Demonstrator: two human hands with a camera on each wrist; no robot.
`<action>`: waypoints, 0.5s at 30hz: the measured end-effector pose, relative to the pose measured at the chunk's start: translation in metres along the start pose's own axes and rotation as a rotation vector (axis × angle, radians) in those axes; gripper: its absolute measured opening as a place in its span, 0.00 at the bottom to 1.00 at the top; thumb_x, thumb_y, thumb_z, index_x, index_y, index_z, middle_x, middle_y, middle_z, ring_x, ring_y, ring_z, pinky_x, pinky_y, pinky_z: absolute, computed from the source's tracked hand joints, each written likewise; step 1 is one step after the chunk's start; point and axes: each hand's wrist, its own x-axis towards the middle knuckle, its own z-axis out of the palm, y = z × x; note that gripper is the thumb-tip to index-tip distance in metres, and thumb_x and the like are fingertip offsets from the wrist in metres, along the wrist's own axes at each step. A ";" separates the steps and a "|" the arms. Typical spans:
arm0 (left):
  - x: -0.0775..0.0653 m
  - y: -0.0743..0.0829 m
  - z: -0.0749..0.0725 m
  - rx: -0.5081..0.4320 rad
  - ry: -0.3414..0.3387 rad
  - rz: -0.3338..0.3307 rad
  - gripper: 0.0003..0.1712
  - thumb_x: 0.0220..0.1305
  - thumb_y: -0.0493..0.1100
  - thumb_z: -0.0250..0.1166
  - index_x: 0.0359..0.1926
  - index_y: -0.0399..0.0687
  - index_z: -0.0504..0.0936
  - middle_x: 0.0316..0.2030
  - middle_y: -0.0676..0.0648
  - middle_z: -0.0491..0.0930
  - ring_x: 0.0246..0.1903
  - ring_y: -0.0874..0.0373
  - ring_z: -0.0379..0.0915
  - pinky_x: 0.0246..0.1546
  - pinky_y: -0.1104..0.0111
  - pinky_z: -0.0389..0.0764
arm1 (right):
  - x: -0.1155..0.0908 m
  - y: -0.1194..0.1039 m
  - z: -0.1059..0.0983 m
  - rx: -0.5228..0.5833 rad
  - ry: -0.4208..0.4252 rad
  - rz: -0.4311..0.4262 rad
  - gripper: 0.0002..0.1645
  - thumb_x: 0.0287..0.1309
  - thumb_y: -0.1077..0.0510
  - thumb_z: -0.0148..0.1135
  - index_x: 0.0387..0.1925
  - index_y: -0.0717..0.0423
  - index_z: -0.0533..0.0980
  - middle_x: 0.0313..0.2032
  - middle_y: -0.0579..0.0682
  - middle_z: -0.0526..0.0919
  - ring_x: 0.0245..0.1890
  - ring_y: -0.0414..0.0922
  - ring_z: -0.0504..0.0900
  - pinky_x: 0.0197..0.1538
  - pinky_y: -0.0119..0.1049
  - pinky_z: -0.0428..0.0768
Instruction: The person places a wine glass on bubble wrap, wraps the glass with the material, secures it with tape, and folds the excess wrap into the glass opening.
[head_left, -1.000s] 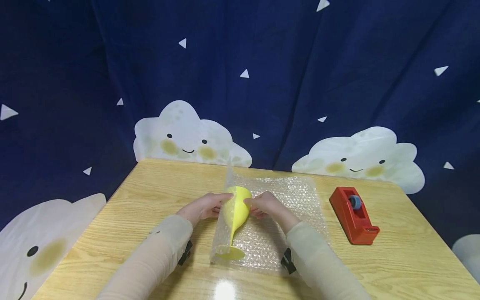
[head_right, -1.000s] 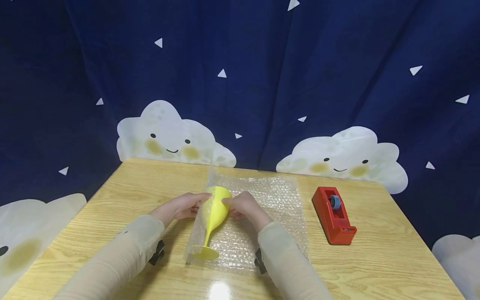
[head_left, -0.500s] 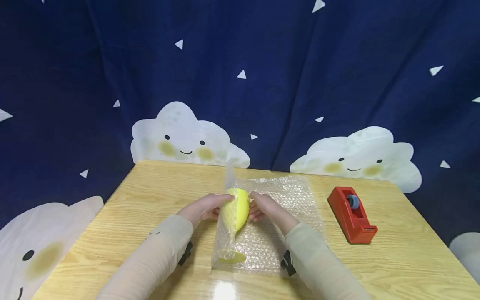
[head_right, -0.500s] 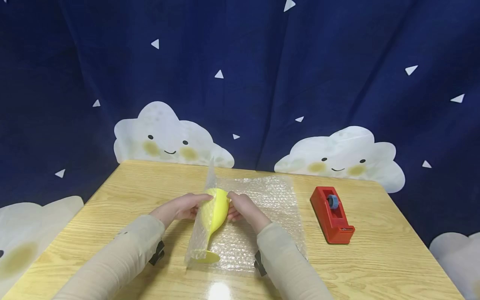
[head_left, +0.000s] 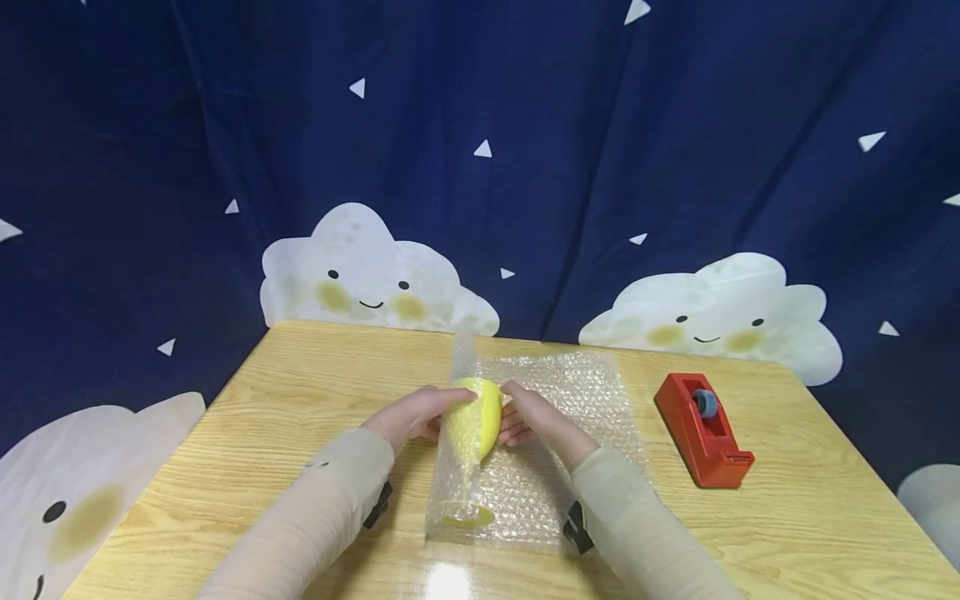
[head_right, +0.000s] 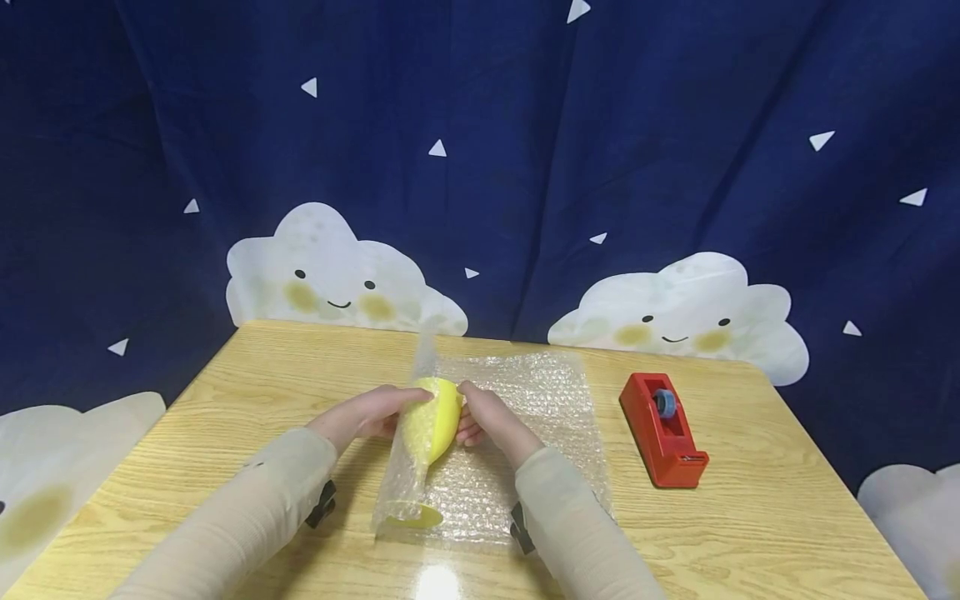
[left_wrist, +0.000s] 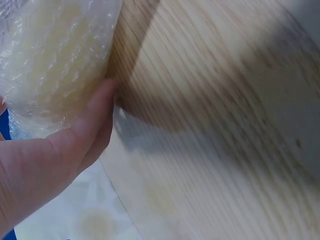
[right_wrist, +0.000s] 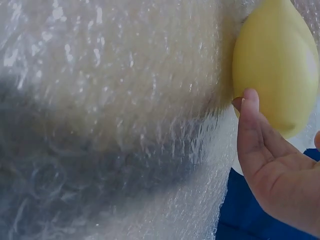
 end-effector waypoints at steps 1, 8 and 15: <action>0.000 0.001 0.001 0.004 0.002 0.002 0.37 0.56 0.52 0.63 0.57 0.28 0.67 0.48 0.36 0.76 0.44 0.47 0.77 0.46 0.58 0.81 | 0.000 0.000 0.000 -0.001 -0.005 0.001 0.34 0.62 0.43 0.35 0.38 0.71 0.73 0.23 0.51 0.77 0.20 0.42 0.78 0.27 0.31 0.79; 0.001 0.005 0.009 0.042 0.045 -0.010 0.43 0.53 0.52 0.65 0.60 0.26 0.60 0.48 0.37 0.73 0.41 0.50 0.77 0.43 0.60 0.82 | -0.001 0.004 -0.005 -0.018 -0.034 0.008 0.35 0.64 0.41 0.34 0.39 0.69 0.73 0.23 0.50 0.77 0.21 0.41 0.77 0.28 0.31 0.79; 0.009 0.013 0.023 0.072 0.037 -0.004 0.52 0.53 0.52 0.66 0.65 0.25 0.50 0.55 0.33 0.66 0.42 0.48 0.76 0.43 0.60 0.81 | -0.006 0.012 -0.024 -0.014 -0.030 0.015 0.38 0.65 0.41 0.33 0.44 0.73 0.72 0.24 0.50 0.78 0.22 0.40 0.78 0.30 0.32 0.80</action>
